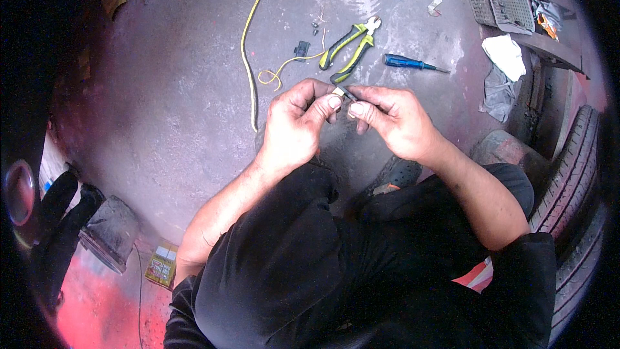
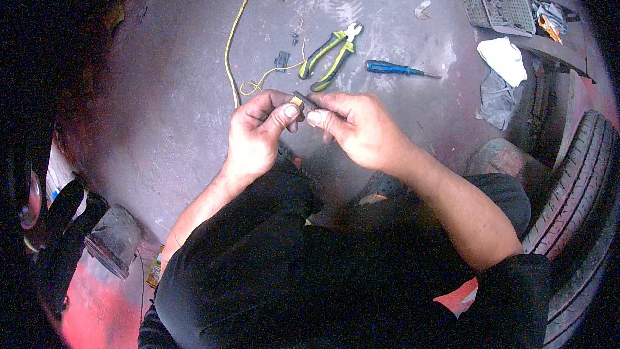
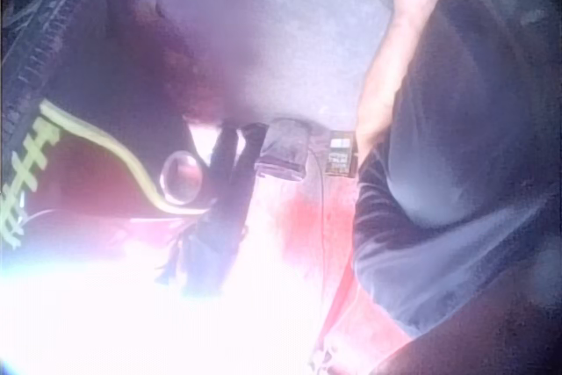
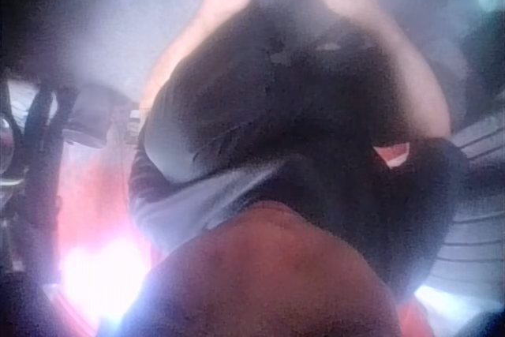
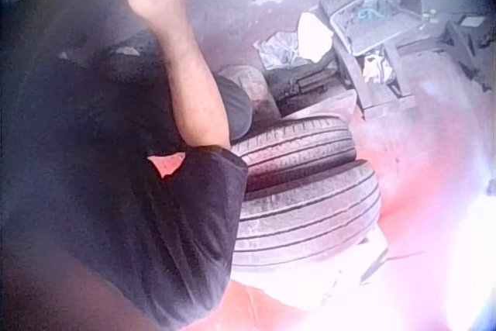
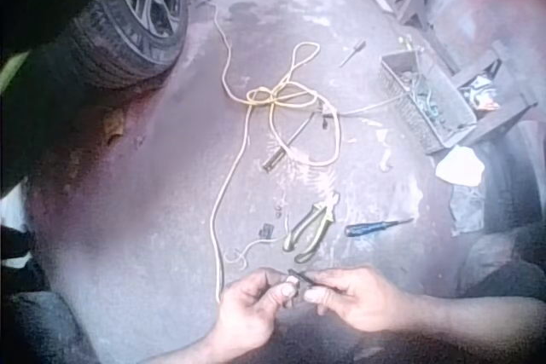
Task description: The person sits on the floor of a garage and works on a small electrical connector. They use pliers to strip wires and insert them into the connector housing, manipulating the small components with their hands.
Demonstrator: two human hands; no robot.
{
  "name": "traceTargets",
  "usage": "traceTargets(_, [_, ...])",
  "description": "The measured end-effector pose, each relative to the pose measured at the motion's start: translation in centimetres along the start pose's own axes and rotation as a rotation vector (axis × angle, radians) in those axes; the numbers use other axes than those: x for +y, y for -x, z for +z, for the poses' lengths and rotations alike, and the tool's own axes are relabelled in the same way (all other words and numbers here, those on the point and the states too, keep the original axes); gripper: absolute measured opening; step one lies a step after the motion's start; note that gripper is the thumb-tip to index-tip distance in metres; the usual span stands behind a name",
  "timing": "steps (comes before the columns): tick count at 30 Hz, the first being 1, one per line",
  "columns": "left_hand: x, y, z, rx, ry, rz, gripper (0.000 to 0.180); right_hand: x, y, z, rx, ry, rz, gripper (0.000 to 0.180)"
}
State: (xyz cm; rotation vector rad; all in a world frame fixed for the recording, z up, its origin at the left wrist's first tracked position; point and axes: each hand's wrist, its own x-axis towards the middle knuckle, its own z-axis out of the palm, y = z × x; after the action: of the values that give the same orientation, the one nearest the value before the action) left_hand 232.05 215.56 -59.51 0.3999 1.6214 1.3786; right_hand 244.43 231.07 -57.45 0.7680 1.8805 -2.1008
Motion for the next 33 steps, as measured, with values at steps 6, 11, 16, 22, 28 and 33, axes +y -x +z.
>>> traceTargets(6, [0.7, -0.3, 0.0, -0.072, 0.149, -0.047, 0.021, 1.2, -0.3, -0.7, -0.091, -0.281, 0.111, 0.031])
traceTargets(11, [0.1, -0.2, -0.3, 0.018, 0.019, 0.063, 0.014, 0.9, -0.6, -1.3, -0.108, -0.471, 0.205, 0.034])
traceTargets(16, [0.3, -0.7, -0.3, 0.127, -0.259, 0.302, 0.027, 0.3, -0.7, -1.3, -0.093, -0.608, 0.222, 0.036])
traceTargets(22, [0.4, -0.9, -0.4, 0.054, -0.341, 0.393, 0.034, 0.5, -0.8, -1.5, -0.124, -0.641, 0.236, 0.035])
traceTargets(28, [0.3, -0.8, -0.5, 0.016, -0.309, 0.346, 0.034, 0.5, -0.7, -1.5, -0.132, -0.629, 0.231, 0.035])
traceTargets(33, [0.1, -0.8, -0.5, 0.012, -0.282, 0.328, 0.032, 0.4, -0.6, -1.5, -0.134, -0.624, 0.226, 0.035])
